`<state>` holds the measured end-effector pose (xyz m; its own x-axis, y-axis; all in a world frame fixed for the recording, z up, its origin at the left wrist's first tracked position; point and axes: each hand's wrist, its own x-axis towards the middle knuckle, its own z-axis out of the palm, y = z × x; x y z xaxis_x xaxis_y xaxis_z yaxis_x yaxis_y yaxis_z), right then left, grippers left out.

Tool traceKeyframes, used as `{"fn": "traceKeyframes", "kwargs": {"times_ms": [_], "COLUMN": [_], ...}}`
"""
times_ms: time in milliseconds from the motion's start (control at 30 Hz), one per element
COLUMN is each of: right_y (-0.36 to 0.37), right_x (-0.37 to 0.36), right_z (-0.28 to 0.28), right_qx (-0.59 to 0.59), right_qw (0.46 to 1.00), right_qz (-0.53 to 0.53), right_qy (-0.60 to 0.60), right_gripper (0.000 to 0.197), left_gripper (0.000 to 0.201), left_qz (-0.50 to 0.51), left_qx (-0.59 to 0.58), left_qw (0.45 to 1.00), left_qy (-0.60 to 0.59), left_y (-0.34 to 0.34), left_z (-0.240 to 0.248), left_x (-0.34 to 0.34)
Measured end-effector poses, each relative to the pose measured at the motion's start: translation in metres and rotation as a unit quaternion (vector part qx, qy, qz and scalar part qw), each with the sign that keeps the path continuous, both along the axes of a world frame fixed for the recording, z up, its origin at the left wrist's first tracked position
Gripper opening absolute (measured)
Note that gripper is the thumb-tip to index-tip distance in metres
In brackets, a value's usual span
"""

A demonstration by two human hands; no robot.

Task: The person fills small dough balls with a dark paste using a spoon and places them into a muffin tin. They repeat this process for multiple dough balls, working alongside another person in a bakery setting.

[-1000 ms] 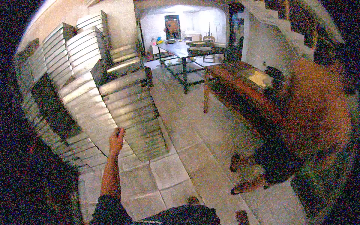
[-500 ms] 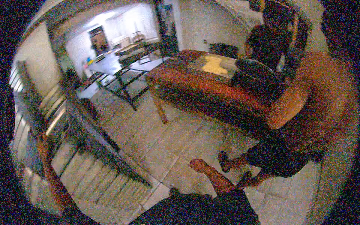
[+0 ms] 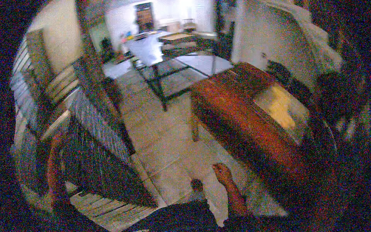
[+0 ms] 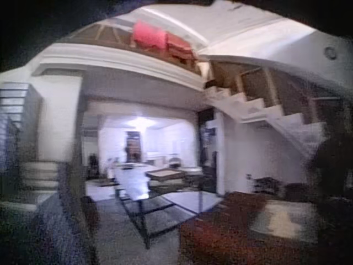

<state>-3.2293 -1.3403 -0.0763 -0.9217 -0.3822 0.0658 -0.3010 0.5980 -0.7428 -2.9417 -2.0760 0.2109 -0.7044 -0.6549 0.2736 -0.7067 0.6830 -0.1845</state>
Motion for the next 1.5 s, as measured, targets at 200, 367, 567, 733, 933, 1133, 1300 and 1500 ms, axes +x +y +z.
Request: {"fn": "traceKeyframes", "kwargs": {"times_ms": [200, 367, 567, 733, 933, 1133, 1300, 1500], "right_y": [-0.074, -0.115, -0.119, -0.115, -0.119, -0.121, -0.123, -0.128], "right_x": [-0.173, -0.293, -0.371, -0.403, -0.413, -0.409, -0.407, -0.407], "right_z": [0.071, 0.068, 0.035, 0.03, 0.022, 0.014, 0.01, 0.01], "right_qx": [-0.059, -0.067, 0.095, 0.177, 0.215, 0.22, 0.227, 0.242], "right_qw": [0.99, 0.963, 0.939, 0.922, 0.914, 0.917, 0.916, 0.909], "right_qz": [0.085, 0.066, -0.077, -0.129, -0.14, -0.148, -0.158, -0.163], "right_qy": [0.099, 0.252, 0.321, 0.319, 0.314, 0.298, 0.292, 0.297], "right_gripper": [0.024, 0.027, 0.03, 0.031, 0.032, 0.034, 0.035, 0.037], "left_gripper": [0.023, 0.02, 0.019, 0.023, 0.032, 0.032, 0.026, 0.032], "left_qz": [0.28, 0.375, 0.362, 0.392, 0.352, 0.365, 0.39, 0.392], "left_qx": [0.035, -0.034, -0.048, -0.068, -0.065, -0.067, -0.071, -0.171], "left_qw": [0.959, 0.909, 0.917, 0.903, 0.922, 0.919, 0.907, 0.866], "left_qy": [-0.025, 0.177, 0.163, 0.16, 0.15, 0.132, 0.138, 0.258], "left_y": [0.036, 0.059, 0.108, 0.111, 0.098, 0.056, 0.047, 0.095], "left_z": [-0.037, -0.058, -0.025, -0.015, -0.02, -0.03, -0.035, 0.024], "left_x": [-0.038, -0.063, -0.069, -0.067, -0.065, -0.086, -0.097, -0.094]}}
